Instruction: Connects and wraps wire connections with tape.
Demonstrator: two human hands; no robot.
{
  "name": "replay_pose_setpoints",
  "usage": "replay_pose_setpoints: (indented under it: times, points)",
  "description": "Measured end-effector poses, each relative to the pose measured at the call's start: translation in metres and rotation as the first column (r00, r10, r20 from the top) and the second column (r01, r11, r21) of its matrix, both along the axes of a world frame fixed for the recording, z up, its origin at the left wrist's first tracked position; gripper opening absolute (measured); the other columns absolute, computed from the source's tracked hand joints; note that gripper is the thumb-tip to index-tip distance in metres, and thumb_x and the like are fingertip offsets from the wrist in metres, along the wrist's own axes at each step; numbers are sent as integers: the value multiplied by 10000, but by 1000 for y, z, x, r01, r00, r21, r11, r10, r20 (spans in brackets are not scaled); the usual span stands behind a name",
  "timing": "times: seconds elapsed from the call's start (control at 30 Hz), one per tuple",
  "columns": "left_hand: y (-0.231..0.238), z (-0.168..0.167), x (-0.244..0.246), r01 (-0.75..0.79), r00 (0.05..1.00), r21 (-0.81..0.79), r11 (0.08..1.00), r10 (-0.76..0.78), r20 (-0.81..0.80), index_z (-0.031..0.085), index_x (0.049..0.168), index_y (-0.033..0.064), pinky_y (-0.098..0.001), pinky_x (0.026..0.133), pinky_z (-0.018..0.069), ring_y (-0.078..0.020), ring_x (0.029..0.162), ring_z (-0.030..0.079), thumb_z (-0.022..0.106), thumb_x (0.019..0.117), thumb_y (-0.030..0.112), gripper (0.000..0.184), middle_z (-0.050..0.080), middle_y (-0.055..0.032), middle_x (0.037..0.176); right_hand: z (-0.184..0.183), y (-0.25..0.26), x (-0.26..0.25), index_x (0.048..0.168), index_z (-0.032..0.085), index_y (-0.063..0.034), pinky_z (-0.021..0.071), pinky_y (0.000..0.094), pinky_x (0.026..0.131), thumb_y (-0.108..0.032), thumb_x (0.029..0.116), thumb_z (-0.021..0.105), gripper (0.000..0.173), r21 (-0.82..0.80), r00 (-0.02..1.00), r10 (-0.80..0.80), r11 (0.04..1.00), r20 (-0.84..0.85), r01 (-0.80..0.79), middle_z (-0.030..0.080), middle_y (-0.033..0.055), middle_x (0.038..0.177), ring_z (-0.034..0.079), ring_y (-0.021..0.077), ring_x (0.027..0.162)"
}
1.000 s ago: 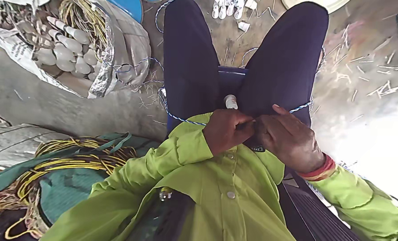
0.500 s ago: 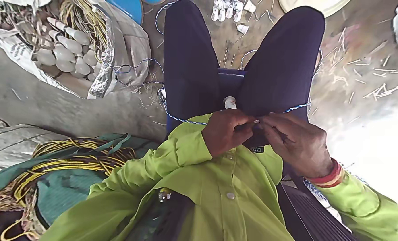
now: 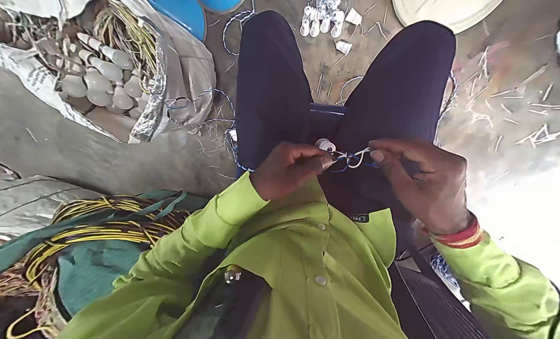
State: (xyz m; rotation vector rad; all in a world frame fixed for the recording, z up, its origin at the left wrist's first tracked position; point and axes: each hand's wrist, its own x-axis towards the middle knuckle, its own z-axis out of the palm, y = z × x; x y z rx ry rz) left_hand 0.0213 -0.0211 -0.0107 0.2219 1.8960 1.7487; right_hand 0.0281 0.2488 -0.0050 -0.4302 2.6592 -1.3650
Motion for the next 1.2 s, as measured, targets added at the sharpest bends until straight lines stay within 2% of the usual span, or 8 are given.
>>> replay_pose_setpoints:
  times: [0.13, 0.33, 0.53, 0.7, 0.87, 0.97, 1.07, 1.2]
  points:
    - [-5, 3, -5, -13, 999, 39, 999, 11, 49, 724, 1096, -37, -179, 680, 548, -7, 734, 638, 606, 996, 56, 180, 727, -26, 887, -1, 10, -6, 1357, 626, -18, 583, 316, 894, -379, 970, 689, 533, -29, 987, 153, 988, 55, -151, 727, 72, 1095, 690, 115, 991]
    - [-12, 7, -8, 66, 998, -31, 997, -65, 14, 742, 1085, -17, -198, 741, 575, -52, 839, 666, 667, 959, 42, 158, 702, -51, 971, -7, 21, 0, 1022, 785, -43, 542, 414, 994, -239, 973, 680, 228, 101, 976, 195, 978, -96, -185, 765, 92, 991, 726, 202, 961]
    - [-29, 7, -9, 171, 982, 31, 985, -173, 72, 660, 1272, -59, -244, 912, 577, -85, 1039, 695, 566, 975, -7, 315, 720, -116, 1193, -3, 26, -4, 1024, 792, -26, 522, 448, 1039, -202, 979, 692, 207, 106, 978, 129, 988, -165, -113, 766, 126, 985, 731, 248, 987]
    - [-31, 7, -10, 188, 965, -43, 981, -176, 192, 726, 1124, 0, -201, 706, 554, -23, 775, 661, 493, 1078, 184, 301, 736, -3, 914, -3, 21, -8, 1005, 786, -17, 487, 500, 1075, -179, 985, 685, 192, 90, 971, 107, 992, -215, -89, 757, 147, 995, 726, 272, 1015]
    - [-24, -1, -8, 141, 929, 44, 989, -148, 339, 723, 1041, -17, -172, 589, 490, -19, 636, 584, 491, 1076, 137, 281, 670, 11, 775, -4, 19, -10, 1012, 781, -16, 466, 513, 1095, -194, 985, 685, 204, 122, 969, 104, 990, -223, -78, 754, 150, 1016, 716, 288, 1048]
    - [-23, -2, -7, 111, 940, 93, 990, -134, 313, 728, 1076, -15, -159, 564, 464, -12, 613, 555, 516, 1043, 81, 235, 652, 19, 761, 2, 9, -4, 1093, 765, -22, 444, 527, 1108, -186, 980, 675, 218, 183, 949, 124, 980, -288, -72, 726, 176, 1151, 654, 340, 1175]
    - [-21, 3, -6, 103, 932, 104, 989, -132, 336, 722, 1140, -1, -169, 571, 453, -16, 639, 551, 506, 1027, 44, 248, 675, 1, 827, 3, -15, 11, 1147, 744, -125, 338, 602, 1166, -201, 975, 667, 203, 230, 892, 210, 965, -401, -124, 674, 147, 1262, 547, 366, 1309]
    - [-15, 9, -1, 145, 954, 129, 981, -173, 246, 721, 1165, -13, -174, 536, 438, -25, 612, 544, 506, 994, -3, 274, 698, -41, 849, -5, -41, 15, 1118, 765, -116, 310, 650, 1151, -130, 951, 726, 172, 245, 858, 271, 953, -436, -176, 693, 120, 1082, 601, 336, 1172]
